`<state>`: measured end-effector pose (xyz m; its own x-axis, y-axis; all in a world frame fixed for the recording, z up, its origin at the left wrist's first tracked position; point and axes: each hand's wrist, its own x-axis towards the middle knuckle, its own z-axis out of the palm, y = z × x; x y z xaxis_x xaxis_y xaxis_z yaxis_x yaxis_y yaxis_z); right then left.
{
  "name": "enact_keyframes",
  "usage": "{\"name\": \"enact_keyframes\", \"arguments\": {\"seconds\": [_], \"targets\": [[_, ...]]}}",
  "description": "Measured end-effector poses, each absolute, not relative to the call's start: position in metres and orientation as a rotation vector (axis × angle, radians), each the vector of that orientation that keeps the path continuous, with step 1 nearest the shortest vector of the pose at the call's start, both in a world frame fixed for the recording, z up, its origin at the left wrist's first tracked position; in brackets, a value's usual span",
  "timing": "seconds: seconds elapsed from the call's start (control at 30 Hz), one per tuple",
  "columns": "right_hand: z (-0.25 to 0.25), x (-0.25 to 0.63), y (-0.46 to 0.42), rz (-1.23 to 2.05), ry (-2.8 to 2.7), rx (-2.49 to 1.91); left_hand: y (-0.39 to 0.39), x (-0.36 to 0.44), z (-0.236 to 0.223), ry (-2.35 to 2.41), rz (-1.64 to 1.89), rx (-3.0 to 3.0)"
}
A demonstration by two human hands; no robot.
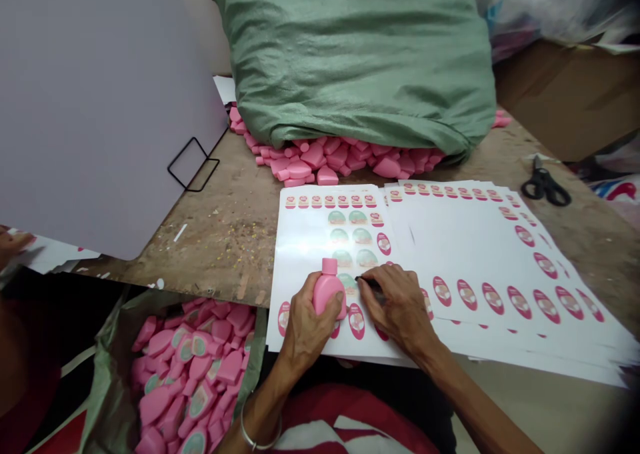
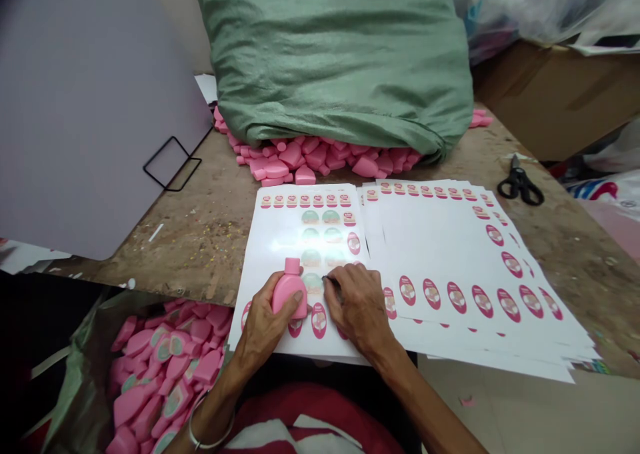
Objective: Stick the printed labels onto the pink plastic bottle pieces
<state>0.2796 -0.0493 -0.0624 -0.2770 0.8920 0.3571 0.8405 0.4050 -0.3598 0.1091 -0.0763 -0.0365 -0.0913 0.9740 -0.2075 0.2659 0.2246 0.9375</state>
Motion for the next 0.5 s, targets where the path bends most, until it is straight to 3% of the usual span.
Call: {"name": "enact_keyframes", "arguments": {"seconds": [0.27,0.5], "targets": [[-0.061,0.279,-0.052,0.202,-2.016,-1.37,-0.075,0.108,-0.04,1.497,0.988,1.145],[-0.032,0.283,-0.054,0.939,-1.5,-1.519,-0.081,0.107,-0.031,1.168,1.102,0.601]]}}
